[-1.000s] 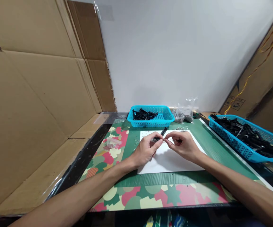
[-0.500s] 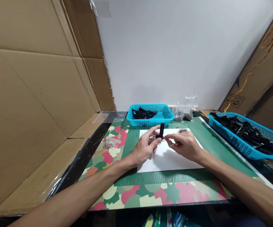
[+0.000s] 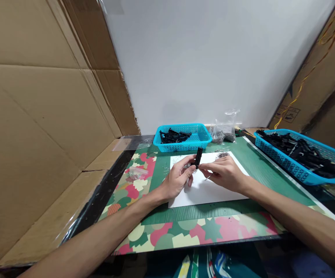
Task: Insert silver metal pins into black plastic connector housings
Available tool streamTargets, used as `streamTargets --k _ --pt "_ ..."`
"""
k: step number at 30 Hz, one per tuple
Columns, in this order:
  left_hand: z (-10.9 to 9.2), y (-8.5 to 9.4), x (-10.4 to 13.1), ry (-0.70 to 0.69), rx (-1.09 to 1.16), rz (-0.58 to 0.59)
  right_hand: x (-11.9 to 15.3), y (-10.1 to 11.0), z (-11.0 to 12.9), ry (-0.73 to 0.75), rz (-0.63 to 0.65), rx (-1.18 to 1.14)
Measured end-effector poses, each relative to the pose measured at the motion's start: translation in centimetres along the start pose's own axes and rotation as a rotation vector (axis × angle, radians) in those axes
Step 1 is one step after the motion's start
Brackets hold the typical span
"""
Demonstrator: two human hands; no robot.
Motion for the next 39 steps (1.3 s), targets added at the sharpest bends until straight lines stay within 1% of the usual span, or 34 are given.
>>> streamTargets --k 2,5,11,19,26,30,35,39 --pt "0.0 0.0 0.0 -0.002 -0.006 0.009 0.0 0.2 0.0 0.005 -0.044 -0.034" --pt "0.2 0.0 0.0 -0.005 -0.013 0.008 0.1 0.3 -0.4 -0.028 -0.079 -0.07" --pt "0.7 0.1 -0.1 0.015 -0.005 0.007 0.1 0.3 -0.8 -0.08 -0.098 -0.108" --pt "0.3 -0.2 0.1 0.02 -0.012 0.014 0.1 0.4 -1.1 -0.115 -0.123 -0.151" --pt "0.3 -0.2 -0.1 0.023 0.015 0.034 0.5 -0.3 -1.6 -0.166 -0.094 -0.203" --pt "1.1 -0.2 -0.3 0.081 0.036 0.059 0.6 -0.8 -2.4 -0.225 -0.05 -0.259" --pt "1.6 -0.2 -0.5 0.106 0.048 0.082 0.6 -0.6 -2.7 -0.211 -0.039 -0.212" --pt "1.5 -0.2 -0.6 0.117 0.106 0.075 0.3 -0.4 -2.3 -0.166 -0.005 -0.145"
Point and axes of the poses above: each hand's wrist, its own x-axis away from the middle knuckle, its own y-axis out of the back of the hand, z = x × y, the point moved 10 cm from there along -x, towards the middle knuckle, and after that the axes turned 13 degrees about y, right-handed, at the moved point
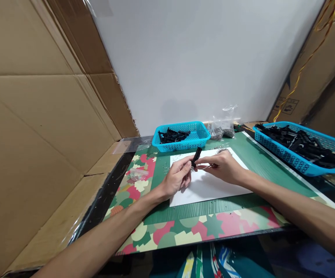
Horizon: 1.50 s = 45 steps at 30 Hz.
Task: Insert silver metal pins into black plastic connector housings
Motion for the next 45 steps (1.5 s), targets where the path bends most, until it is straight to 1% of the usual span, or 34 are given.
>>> streamTargets --k 3,7,9,11,13,15,19,22,25,28,30,32,34,36,41,43,45 --pt "-0.3 -0.3 0.1 0.002 0.022 0.02 -0.1 0.1 0.4 0.037 0.018 0.034" --pt "-0.1 -0.8 0.2 0.027 -0.041 0.044 -0.1 0.3 0.7 0.067 0.022 0.059" --pt "-0.2 -0.1 0.1 0.011 -0.086 -0.031 -0.1 0.2 0.5 0.062 0.04 0.047" --pt "-0.9 1.2 0.4 -0.066 -0.155 -0.176 0.1 0.0 -0.1 0.018 0.072 0.038" --pt "-2.0 2.2 1.0 -0.162 -0.235 -0.314 0.3 -0.3 -1.0 -0.058 0.115 0.039" --pt "-2.8 2.3 1.6 -0.208 -0.328 -0.385 0.6 -0.7 -2.0 -0.144 0.169 0.034" --pt "-3.3 1.8 2.1 -0.2 -0.52 -0.468 1.0 -1.5 -3.1 -0.262 0.262 -0.047" --pt "-3.1 1.4 2.1 -0.163 -0.636 -0.498 1.1 -2.0 -3.2 -0.296 0.305 -0.133" --pt "-3.0 1.1 2.1 -0.143 -0.736 -0.518 1.1 -2.1 -3.0 -0.293 0.331 -0.174" --pt "-2.8 1.0 2.1 -0.121 -0.785 -0.519 1.1 -2.2 -2.7 -0.263 0.377 -0.166" --pt "-2.7 0.9 2.1 -0.103 -0.8 -0.516 1.2 -2.5 -2.4 -0.234 0.422 -0.193" --pt "-2.7 0.8 2.2 -0.09 -0.815 -0.521 1.3 -2.5 -2.3 -0.227 0.441 -0.229" --pt "-2.7 0.7 2.2 -0.08 -0.828 -0.527 1.3 -2.1 -2.7 -0.251 0.412 -0.239" --pt "-2.7 0.6 2.2 -0.085 -0.833 -0.526 1.1 -1.3 -3.2 -0.283 0.343 -0.225" --pt "-2.7 0.4 2.1 -0.125 -0.831 -0.514 0.5 -0.2 -3.4 -0.287 0.205 -0.206" --pt "-2.7 0.3 2.1 -0.127 -0.83 -0.513 0.8 -0.3 -4.1 -0.368 0.144 -0.255" --pt "-2.7 0.1 2.1 -0.123 -0.831 -0.501 1.3 -0.8 -4.8 -0.466 0.09 -0.355"
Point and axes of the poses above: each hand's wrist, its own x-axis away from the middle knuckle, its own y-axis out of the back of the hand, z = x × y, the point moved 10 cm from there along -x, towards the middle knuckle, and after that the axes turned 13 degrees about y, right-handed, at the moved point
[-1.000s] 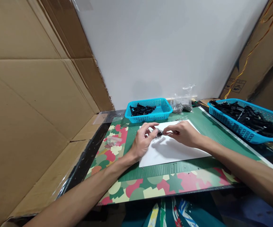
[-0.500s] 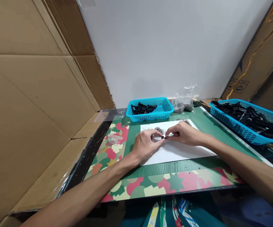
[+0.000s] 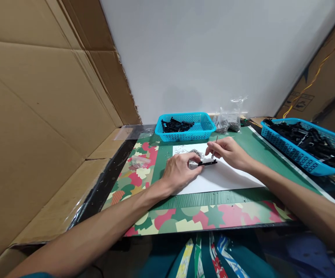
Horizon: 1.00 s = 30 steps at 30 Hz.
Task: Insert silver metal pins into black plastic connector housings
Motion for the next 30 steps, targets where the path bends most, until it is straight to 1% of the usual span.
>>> streamTargets --k 2,5,7,10,13,18,20,23,30 --pt "-0.2 -0.1 0.1 -0.006 -0.01 0.008 0.0 -0.7 -0.6 -0.047 -0.02 -0.108" --pt "-0.6 -0.1 0.3 -0.033 -0.03 0.003 -0.2 -1.4 -0.5 -0.048 -0.053 -0.152" --pt "-0.7 0.0 0.4 -0.051 -0.024 -0.003 -0.2 -1.6 -0.2 -0.044 -0.068 -0.135" --pt "-0.7 -0.1 0.4 -0.067 -0.004 0.003 -0.3 -2.0 0.1 -0.039 -0.054 -0.106" --pt "-0.4 -0.3 0.3 -0.063 -0.013 -0.005 -0.3 -2.0 0.4 -0.018 -0.052 -0.072" --pt "-0.4 -0.3 0.3 -0.06 -0.013 -0.016 -0.3 -2.5 0.8 0.035 0.028 0.024" --pt "-0.4 -0.3 0.3 -0.06 -0.006 -0.009 -0.2 -2.4 0.8 0.035 0.026 0.039" --pt "-0.5 -0.3 0.3 -0.058 -0.011 -0.004 -0.2 -1.9 0.7 0.009 -0.019 0.051" --pt "-0.3 -0.5 0.4 -0.056 -0.032 -0.006 0.0 -1.6 0.4 0.012 -0.08 0.007"
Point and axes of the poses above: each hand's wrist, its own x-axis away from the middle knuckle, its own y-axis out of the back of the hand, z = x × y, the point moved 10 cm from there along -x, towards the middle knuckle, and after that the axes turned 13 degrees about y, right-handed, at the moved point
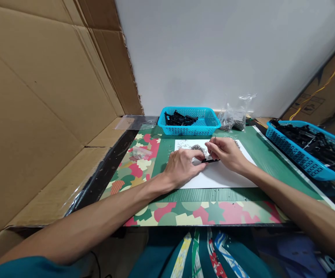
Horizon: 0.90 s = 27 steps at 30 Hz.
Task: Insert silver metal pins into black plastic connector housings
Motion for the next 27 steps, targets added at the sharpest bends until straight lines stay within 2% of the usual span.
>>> streamTargets --k 3,8,11,22,27 --pt "-0.1 0.0 0.1 -0.006 0.005 -0.003 0.1 0.7 0.3 0.039 0.035 0.084" --pt "-0.5 0.3 0.3 -0.036 0.005 -0.018 0.7 -0.4 0.8 0.071 0.388 0.19" --pt "-0.4 0.2 0.3 -0.031 0.006 -0.01 1.1 -0.8 0.9 0.044 0.506 0.215" --pt "-0.5 0.3 0.3 -0.057 0.015 -0.032 1.2 -1.8 1.3 0.073 0.495 0.161" --pt "-0.5 0.3 0.3 -0.069 0.007 -0.046 0.9 -1.5 0.7 -0.015 0.392 0.096"
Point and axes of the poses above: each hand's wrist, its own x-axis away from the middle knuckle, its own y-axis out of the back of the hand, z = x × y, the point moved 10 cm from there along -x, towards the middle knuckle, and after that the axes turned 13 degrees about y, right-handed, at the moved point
